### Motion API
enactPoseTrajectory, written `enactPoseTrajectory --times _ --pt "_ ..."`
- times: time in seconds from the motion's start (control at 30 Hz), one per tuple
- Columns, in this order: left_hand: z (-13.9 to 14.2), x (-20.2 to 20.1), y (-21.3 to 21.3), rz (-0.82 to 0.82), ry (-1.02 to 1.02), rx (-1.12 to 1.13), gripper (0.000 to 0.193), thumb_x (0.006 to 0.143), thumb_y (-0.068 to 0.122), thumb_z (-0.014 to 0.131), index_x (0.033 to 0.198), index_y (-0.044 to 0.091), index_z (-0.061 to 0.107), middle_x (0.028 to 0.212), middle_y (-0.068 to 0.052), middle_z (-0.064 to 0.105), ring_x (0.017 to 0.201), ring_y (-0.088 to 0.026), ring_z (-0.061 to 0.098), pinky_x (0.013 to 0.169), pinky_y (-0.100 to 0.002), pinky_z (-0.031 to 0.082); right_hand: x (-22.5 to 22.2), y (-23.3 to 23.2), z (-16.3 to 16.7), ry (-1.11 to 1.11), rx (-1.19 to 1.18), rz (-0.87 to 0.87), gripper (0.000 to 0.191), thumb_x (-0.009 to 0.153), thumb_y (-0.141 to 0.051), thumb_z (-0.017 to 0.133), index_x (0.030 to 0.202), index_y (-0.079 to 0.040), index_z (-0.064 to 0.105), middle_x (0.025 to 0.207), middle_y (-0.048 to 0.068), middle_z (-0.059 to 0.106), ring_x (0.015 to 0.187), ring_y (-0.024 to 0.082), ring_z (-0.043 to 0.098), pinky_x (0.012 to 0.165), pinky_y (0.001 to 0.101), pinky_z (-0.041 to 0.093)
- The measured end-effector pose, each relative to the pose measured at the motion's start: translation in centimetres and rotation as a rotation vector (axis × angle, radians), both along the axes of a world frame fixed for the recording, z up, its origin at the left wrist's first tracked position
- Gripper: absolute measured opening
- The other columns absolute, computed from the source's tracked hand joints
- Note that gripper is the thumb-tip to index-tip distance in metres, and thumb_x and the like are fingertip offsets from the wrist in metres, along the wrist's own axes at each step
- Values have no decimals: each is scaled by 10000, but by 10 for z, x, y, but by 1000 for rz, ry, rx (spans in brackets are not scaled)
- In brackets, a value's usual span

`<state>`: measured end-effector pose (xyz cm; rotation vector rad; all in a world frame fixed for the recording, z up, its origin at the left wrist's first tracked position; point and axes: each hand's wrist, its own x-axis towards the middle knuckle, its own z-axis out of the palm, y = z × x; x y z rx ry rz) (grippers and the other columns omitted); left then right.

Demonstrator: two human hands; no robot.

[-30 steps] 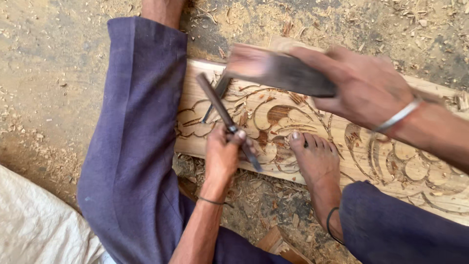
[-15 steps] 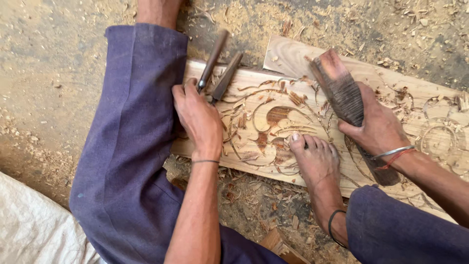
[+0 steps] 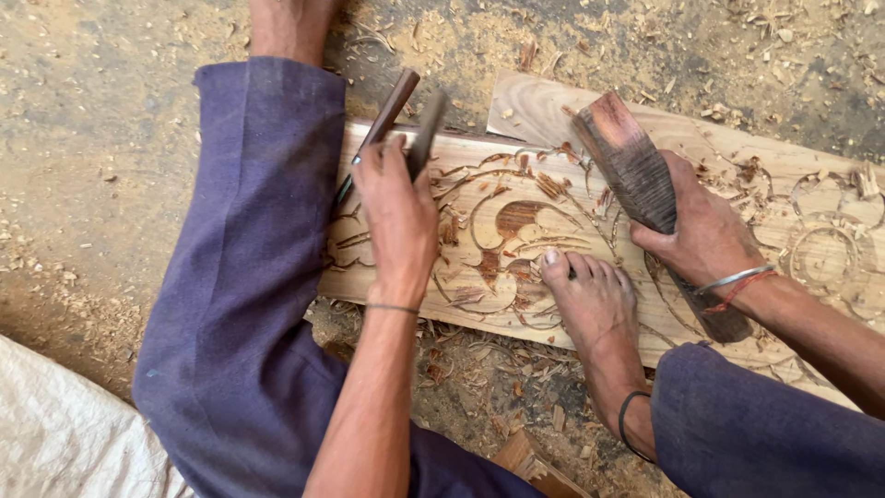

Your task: The person sits on the ground carving a floral pattern into a long wooden panel. They hold a chisel against the wood and strike it with a wooden mallet, reposition the chisel across different parts of the design, and at times carve by hand, brushing away shavings between cuts.

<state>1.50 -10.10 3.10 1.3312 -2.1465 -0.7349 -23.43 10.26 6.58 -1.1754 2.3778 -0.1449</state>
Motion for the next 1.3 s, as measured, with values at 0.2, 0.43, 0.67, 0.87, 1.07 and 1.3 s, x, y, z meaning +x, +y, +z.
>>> enactPoseTrajectory --times 0.2,0.43,0.67,0.87,1.07,1.3 --pt "15 -6 24 -106 451 841 283 968 50 578 1236 -35 603 1022 -117 705 863 -205 727 802 -355 648 -1 1 1 -25 7 -13 863 791 -295 769 1515 -140 327 1041 301 676 899 503 693 790 570 557" --pt "6 -14 46 -167 283 985 265 921 -40 562 1186 -43 548 932 -93 706 711 -185 674 580 -347 566 -1 1 1 -16 -18 7 886 794 -289 770 1538 -133 316 1050 310 669 936 510 681 825 570 543" --pt "2 -5 41 -176 466 922 239 930 -63 600 1164 -20 569 950 -70 713 768 -133 721 632 -283 613 -1 2 2 -26 -33 4 861 795 -286 763 1525 -128 333 1067 300 670 953 504 682 830 564 544" --pt "1 -9 43 -225 357 806 364 862 43 720 1194 21 573 923 -61 722 758 -164 725 598 -316 600 -1 1 2 -23 -10 -5 864 802 -287 767 1530 -124 331 1052 298 670 952 507 679 838 564 543" --pt "1 -12 48 -271 277 559 615 704 200 957 1041 -10 488 782 -115 645 688 -226 651 593 -386 555 -2 2 1 -31 -53 18 860 798 -281 764 1526 -123 335 1076 293 666 961 502 679 839 562 542" --pt "4 -16 49 -173 291 686 577 770 164 868 1161 22 467 749 -98 693 622 -171 692 477 -335 544 -4 3 -2 -39 -35 16 882 801 -283 762 1547 -115 323 1096 287 660 942 482 690 845 548 554"
